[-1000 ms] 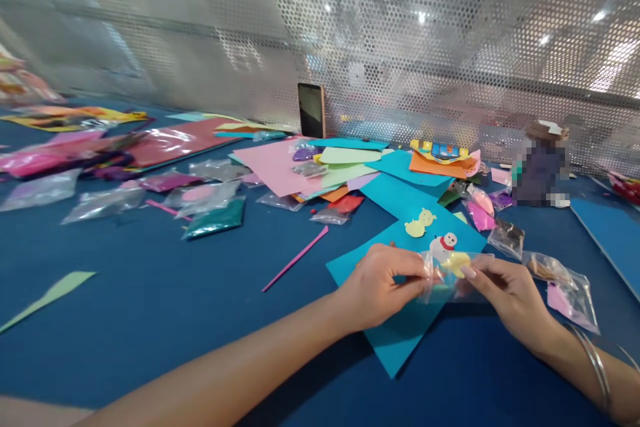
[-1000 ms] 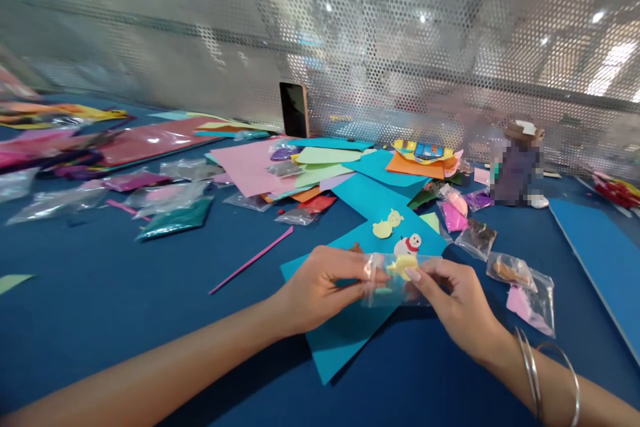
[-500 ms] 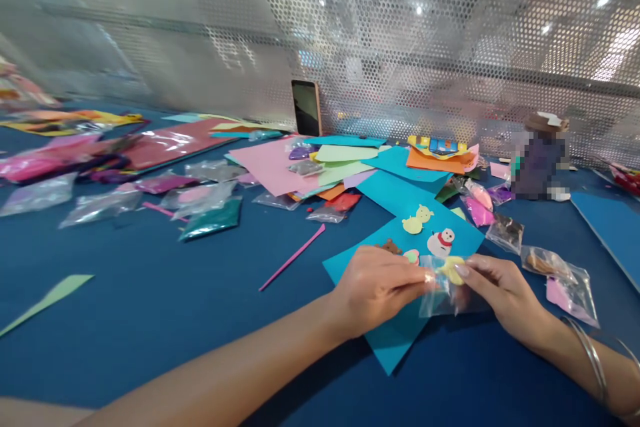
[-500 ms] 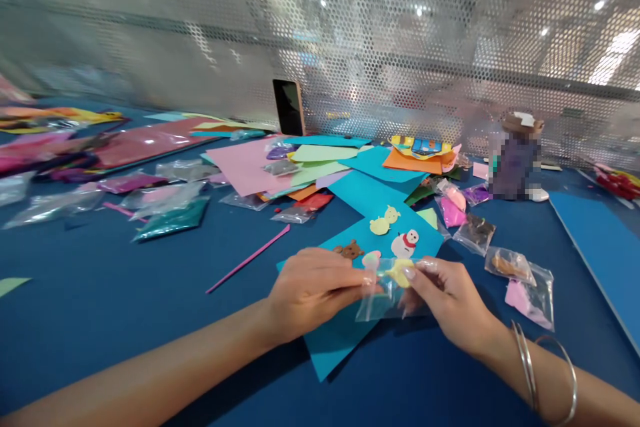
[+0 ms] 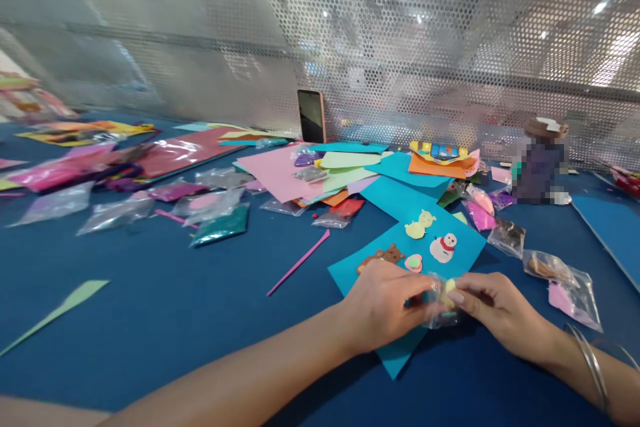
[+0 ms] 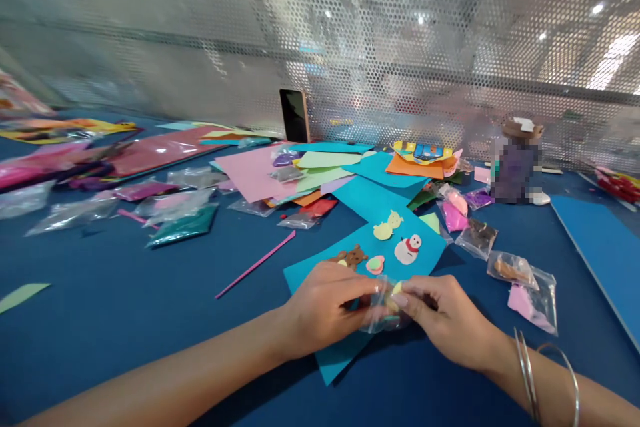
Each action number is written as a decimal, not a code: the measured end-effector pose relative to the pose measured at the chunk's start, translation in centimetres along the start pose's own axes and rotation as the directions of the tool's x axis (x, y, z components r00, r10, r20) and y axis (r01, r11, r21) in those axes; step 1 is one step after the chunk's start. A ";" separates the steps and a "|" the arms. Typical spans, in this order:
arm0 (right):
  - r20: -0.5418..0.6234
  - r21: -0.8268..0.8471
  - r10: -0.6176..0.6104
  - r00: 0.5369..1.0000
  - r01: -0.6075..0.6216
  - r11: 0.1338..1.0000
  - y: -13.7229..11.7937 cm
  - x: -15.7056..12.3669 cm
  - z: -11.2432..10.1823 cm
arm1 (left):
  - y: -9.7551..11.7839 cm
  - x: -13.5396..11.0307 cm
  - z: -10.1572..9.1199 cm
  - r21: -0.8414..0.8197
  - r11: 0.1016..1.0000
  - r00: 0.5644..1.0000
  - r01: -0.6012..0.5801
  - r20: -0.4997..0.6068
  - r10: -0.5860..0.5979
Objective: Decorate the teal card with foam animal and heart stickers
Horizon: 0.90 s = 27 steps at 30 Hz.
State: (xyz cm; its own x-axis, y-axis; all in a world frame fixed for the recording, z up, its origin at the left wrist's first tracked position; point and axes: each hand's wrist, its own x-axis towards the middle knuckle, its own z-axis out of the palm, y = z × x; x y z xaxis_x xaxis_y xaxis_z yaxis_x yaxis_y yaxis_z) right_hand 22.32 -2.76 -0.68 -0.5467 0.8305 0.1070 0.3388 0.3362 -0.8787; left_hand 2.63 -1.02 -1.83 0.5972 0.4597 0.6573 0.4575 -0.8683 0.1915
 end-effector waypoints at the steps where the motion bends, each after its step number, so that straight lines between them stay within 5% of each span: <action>1: 0.010 -0.018 -0.008 1.000 0.008 1.000 -0.1 0.0 0.0 | 0.1 0.0 -0.1 -0.011 1.000 1.000 -0.009 0.004 0.009; 7: -0.026 -0.125 -0.066 0.997 0.062 0.990 -0.6 -0.3 0.0 | 0.5 0.1 -0.3 0.036 0.991 0.984 -0.131 -0.115 0.134; 16: -0.076 -0.075 -0.028 0.997 0.022 0.997 -0.9 -0.7 -0.1 | 0.9 0.3 -0.7 0.088 0.969 0.937 -0.229 -0.248 0.244; 21: -0.054 0.119 0.103 0.993 -0.096 0.988 -0.8 -0.5 -0.3 | 0.6 0.1 -0.9 0.122 0.960 0.944 -0.253 -0.185 0.272; 27: -0.139 0.008 0.132 0.981 -0.133 0.991 -0.4 -0.5 0.4 | 0.9 0.4 -1.0 0.198 0.959 0.964 -0.205 -0.129 0.233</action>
State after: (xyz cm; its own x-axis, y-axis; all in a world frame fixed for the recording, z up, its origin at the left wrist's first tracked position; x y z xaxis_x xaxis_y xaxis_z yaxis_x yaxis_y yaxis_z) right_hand 22.15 -3.48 -0.54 -0.3851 0.9213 0.0534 0.4020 0.2195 -0.8890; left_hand 2.64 -1.82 -0.70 0.5970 0.2169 0.7724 0.4467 -0.8896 -0.0954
